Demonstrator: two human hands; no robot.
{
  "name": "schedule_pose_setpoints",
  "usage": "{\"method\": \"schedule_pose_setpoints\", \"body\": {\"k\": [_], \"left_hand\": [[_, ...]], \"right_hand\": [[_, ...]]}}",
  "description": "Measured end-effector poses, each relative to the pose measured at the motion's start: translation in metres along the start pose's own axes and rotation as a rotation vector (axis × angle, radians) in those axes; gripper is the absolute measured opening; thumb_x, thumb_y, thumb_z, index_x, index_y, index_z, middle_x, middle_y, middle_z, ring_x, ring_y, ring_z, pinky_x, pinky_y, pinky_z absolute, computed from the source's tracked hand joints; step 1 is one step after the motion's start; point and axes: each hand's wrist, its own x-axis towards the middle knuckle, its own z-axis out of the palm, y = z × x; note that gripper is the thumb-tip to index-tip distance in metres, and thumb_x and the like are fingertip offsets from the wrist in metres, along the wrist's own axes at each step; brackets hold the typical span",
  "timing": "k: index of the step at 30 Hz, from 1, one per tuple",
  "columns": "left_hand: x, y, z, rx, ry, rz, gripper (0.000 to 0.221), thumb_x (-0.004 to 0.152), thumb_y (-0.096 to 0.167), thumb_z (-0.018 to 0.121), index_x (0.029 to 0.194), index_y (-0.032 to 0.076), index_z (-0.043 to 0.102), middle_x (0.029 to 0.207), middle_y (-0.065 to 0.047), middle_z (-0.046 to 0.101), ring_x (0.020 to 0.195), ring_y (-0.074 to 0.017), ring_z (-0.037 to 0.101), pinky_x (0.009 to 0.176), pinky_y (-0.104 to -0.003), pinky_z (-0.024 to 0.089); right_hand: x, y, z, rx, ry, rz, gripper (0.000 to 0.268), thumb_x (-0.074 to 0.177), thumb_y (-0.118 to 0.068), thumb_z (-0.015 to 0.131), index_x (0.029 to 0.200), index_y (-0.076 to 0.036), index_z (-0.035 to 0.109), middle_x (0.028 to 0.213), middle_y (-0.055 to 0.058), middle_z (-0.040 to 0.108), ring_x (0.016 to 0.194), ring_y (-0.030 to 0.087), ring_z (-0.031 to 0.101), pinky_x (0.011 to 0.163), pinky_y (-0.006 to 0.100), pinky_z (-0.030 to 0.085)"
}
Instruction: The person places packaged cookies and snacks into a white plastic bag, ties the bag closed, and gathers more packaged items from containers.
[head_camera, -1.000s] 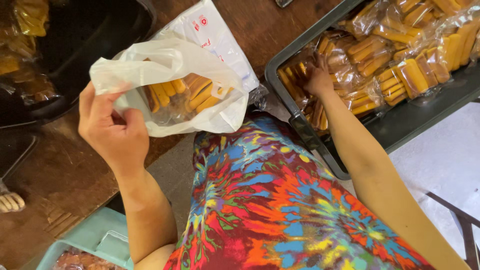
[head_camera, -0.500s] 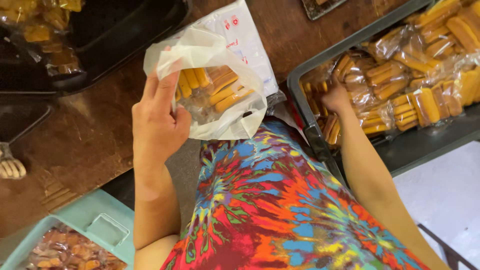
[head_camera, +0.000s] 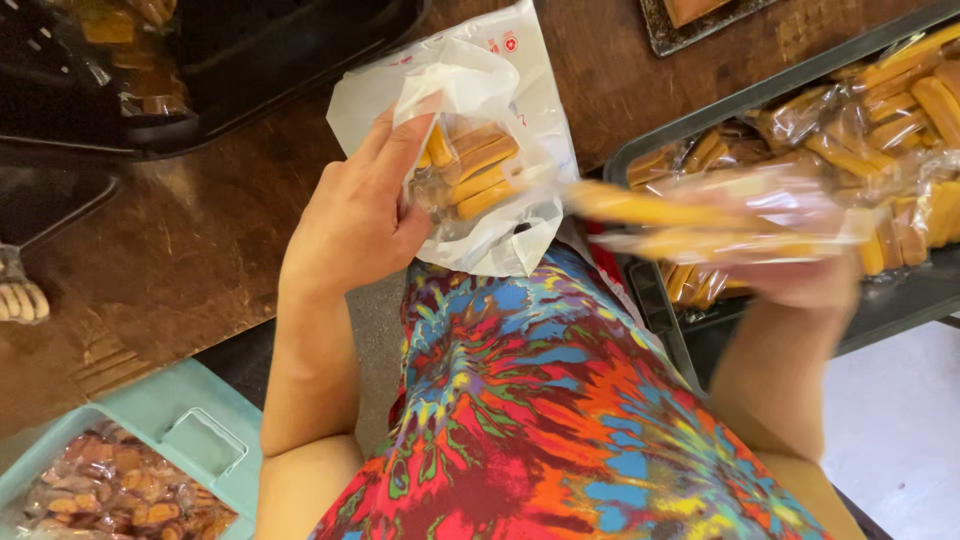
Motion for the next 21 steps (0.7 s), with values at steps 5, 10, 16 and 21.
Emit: {"method": "schedule_pose_setpoints", "body": {"k": [5,10,16,21], "left_hand": [[-0.005,-0.017,-0.009,0.0,0.028,0.09,0.075,0.076,-0.003,0.064,0.149,0.004,0.051,0.14,-0.023,0.059,0.083,-0.037,0.067,0.069,-0.04,0.055],[-0.005,-0.061,0.009,-0.044,0.485,0.088,0.058,0.086,-0.012,0.058,0.139,0.011,0.058,0.127,-0.013,0.065,0.088,-0.0249,0.07,0.069,-0.029,0.056],[-0.012,-0.076,0.008,-0.645,0.709,-0.12,0.037,0.095,-0.007,0.078,0.109,0.015,0.051,0.095,0.005,0.052,0.07,-0.0014,0.042,0.063,-0.019,0.04],[-0.002,-0.077,-0.052,-0.244,0.569,0.026,0.014,0.091,-0.009,0.072,0.103,0.0,0.07,0.084,-0.001,0.055,0.071,-0.0084,0.046,0.062,-0.024,0.034]], "right_hand": [[0.089,0.101,0.112,-1.002,-0.254,-0.142,0.077,0.097,-0.031,0.079,0.15,0.007,0.037,0.132,0.03,0.061,0.118,0.043,0.062,0.101,0.044,0.05],[0.079,0.095,0.104,-1.324,-0.489,0.105,0.124,0.077,-0.061,0.075,0.159,0.004,0.009,0.131,0.031,0.058,0.119,0.048,0.055,0.102,0.058,0.038],[0.055,0.055,0.103,-1.303,-0.438,0.155,0.029,0.076,-0.014,0.073,0.105,-0.015,0.074,0.103,0.002,0.077,0.102,0.026,0.071,0.114,0.055,0.043],[0.048,-0.021,0.11,-1.019,0.145,-0.348,0.017,0.091,0.006,0.068,0.102,-0.007,0.07,0.093,0.008,0.069,0.088,0.025,0.066,0.099,0.039,0.055]]}}
